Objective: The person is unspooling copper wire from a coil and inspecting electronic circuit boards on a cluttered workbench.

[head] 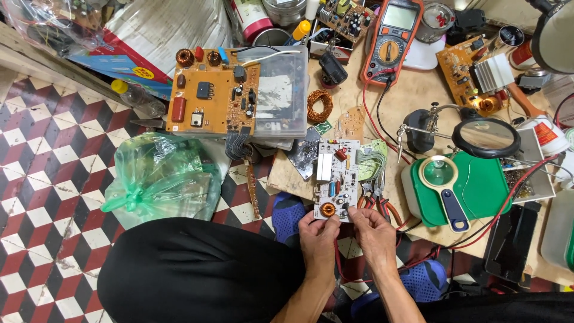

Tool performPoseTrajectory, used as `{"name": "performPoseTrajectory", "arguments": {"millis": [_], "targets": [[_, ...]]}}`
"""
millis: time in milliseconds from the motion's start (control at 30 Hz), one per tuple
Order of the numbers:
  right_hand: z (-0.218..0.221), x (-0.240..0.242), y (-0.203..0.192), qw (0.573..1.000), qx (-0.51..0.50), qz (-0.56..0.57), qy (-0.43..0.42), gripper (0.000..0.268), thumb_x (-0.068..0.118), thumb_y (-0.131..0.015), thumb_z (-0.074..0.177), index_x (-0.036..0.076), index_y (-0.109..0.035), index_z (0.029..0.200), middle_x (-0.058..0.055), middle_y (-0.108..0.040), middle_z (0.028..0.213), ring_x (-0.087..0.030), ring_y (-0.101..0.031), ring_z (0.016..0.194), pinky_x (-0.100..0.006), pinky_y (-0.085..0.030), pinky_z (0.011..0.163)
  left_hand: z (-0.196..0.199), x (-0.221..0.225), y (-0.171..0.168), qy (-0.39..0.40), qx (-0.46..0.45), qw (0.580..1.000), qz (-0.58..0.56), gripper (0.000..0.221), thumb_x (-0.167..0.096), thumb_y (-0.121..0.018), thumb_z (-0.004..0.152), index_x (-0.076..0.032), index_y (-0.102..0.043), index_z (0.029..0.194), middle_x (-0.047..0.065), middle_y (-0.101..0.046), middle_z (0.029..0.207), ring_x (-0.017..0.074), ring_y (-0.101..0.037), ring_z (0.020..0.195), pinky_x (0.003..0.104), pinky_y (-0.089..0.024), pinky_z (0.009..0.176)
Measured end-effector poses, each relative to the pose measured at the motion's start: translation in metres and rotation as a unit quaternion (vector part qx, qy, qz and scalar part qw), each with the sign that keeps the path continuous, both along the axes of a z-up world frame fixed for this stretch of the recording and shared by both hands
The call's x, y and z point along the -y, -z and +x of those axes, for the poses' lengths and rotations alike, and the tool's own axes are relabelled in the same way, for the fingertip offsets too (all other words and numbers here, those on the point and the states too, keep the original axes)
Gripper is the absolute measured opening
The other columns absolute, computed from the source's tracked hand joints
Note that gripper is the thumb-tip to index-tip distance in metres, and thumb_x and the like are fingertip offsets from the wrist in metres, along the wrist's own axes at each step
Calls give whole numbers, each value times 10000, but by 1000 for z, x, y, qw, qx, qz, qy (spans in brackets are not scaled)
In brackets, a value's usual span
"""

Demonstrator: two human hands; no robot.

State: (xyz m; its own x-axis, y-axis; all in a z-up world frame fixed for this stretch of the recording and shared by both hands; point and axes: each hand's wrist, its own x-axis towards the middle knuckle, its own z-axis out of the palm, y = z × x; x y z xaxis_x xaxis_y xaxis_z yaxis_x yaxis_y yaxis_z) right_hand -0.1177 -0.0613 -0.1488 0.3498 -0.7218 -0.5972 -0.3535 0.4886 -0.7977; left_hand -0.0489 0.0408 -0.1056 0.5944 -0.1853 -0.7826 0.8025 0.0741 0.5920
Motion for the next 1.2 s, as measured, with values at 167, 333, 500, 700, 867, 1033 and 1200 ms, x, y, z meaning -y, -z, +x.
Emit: {"name": "performPoseTrajectory", "arguments": {"millis": [167, 333, 500, 700, 867, 1033, 1200], "targets": [[8, -8, -32, 1000, 10, -28, -3, 256, 160, -771, 1030, -24, -785, 1207, -24, -612, 806, -108, -494, 654, -238, -381, 570, -5, 3, 14, -8, 46, 999, 6, 517, -59, -772, 957, -16, -552, 1423, 158, -770, 1125, 190, -732, 978, 288, -586, 886], [6, -9, -36, 983, -48, -158, -75, 249, 141, -709, 1057, 47, -855, 1236, -32, -734, 1032, -133, -573, 784, -267, -458, 659, -6, 4, 13, 28, 61, 997, 29, 502, -68, -792, 957, -6, -548, 1391, 125, -740, 1136, 169, -766, 1012, 271, -639, 921], [7, -9, -27, 983, -92, -129, -91, 291, 142, -745, 1018, 51, -847, 1275, -73, -786, 1158, -174, -686, 929, -301, -577, 832, -10, 4, 20, 27, 80, 996, 24, 511, -46, -800, 938, 4, -531, 1370, 128, -708, 1138, 173, -780, 1012, 260, -635, 889], [6, -6, -23, 999, -32, -31, -24, 306, 99, -763, 1026, 15, -848, 1307, -93, -720, 829, -149, -579, 693, -273, -463, 614, -10, 3, 24, 38, 113, 993, 28, 539, -81, -835, 916, -5, -531, 1354, 128, -747, 1141, 175, -818, 1002, 259, -667, 872], [4, -3, -19, 1000, -5, -10, 6, 250, 93, -765, 1029, -5, -851, 1242, -89, -667, 768, -145, -552, 658, -261, -425, 567, -10, 2, 18, 55, 120, 991, 31, 493, -96, -838, 927, -20, -542, 1314, 104, -756, 1100, 150, -808, 955, 252, -659, 851], [9, -4, -30, 1000, 19, -19, -4, 281, 107, -737, 1046, 31, -830, 1300, -80, -717, 886, -147, -597, 707, -269, -444, 585, -6, 3, 11, 92, 133, 984, 78, 497, -138, -866, 923, -45, -558, 1301, 70, -773, 1028, 126, -804, 851, 237, -658, 753], [5, -3, -21, 999, 33, -39, -6, 263, 117, -735, 1049, 46, -834, 1282, -66, -655, 738, -129, -547, 614, -260, -399, 509, -6, 2, 7, 88, 140, 984, 66, 519, -131, -872, 920, -32, -546, 1311, 80, -765, 1032, 132, -816, 852, 235, -656, 742]]}}
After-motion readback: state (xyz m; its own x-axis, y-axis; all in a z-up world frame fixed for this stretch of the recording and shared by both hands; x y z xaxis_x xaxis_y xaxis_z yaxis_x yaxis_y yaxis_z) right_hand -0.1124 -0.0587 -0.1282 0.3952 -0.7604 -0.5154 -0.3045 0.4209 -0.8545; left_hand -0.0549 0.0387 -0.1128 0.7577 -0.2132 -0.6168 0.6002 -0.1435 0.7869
